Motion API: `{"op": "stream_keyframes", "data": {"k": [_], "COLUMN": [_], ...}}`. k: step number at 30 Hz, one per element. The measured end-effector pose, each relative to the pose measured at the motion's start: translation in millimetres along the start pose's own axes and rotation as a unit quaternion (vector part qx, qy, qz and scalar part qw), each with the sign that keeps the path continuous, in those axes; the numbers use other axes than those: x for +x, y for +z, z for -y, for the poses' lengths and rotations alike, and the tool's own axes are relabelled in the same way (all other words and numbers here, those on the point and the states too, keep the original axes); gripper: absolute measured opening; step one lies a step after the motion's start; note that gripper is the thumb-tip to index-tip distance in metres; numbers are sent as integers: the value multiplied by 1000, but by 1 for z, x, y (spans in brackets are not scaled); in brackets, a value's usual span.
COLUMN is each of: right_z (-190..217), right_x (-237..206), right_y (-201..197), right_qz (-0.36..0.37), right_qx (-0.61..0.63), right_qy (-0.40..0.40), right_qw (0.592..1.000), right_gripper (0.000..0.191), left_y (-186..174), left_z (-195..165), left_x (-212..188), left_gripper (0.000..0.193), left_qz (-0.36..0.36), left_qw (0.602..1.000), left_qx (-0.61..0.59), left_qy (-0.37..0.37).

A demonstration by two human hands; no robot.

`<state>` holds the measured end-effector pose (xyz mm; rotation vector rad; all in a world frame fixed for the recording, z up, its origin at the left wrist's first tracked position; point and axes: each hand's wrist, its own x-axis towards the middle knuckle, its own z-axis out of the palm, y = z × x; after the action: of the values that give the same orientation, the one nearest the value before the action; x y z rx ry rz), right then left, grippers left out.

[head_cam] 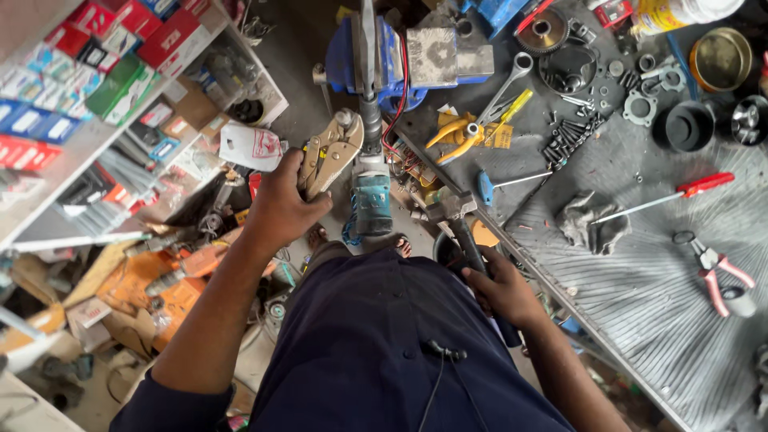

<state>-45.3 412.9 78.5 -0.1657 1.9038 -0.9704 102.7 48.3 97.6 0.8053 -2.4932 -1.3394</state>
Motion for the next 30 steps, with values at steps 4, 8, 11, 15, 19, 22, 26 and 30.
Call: {"op": "stream_keyframes", "data": {"k": [4, 8, 11, 15, 19, 22, 26, 30], "right_z": [17, 28, 27, 21, 29, 55, 111, 171], "right_x": [-4, -8, -7, -6, -3, -2, -10, -25], "right_y": [23, 50, 63, 66, 62, 56, 43, 43], "right_qz": [-52, -79, -99, -113, -162, -165, -192, -209], "right_qx": [-55, 43, 69, 47, -113, -166, -249, -227], "right_qy": [11, -11, -4, -6, -97, -144, -252, -351], "right_qw": [997, 996, 993, 993, 976, 961, 915, 884], "right_gripper": [50, 54, 52, 56, 56, 58, 48, 44], "left_y": [-18, -26, -27, -26, -28, -31, -39, -47], "left_z": [5, 6, 7, 7, 3, -3, -16, -31], "left_x": [25, 43, 52, 59, 63, 68, 67, 61], "left_gripper": [46, 43, 47, 52, 47, 46, 50, 52], "left_qz": [7, 35, 49, 45, 63, 85, 113, 120], "left_qw": [999, 995, 996, 994, 991, 987, 988, 990], "left_qx": [10, -3, -6, 73, 104, 123, 87, 10], "left_qy": [46, 90, 76, 69, 58, 51, 57, 74]}}
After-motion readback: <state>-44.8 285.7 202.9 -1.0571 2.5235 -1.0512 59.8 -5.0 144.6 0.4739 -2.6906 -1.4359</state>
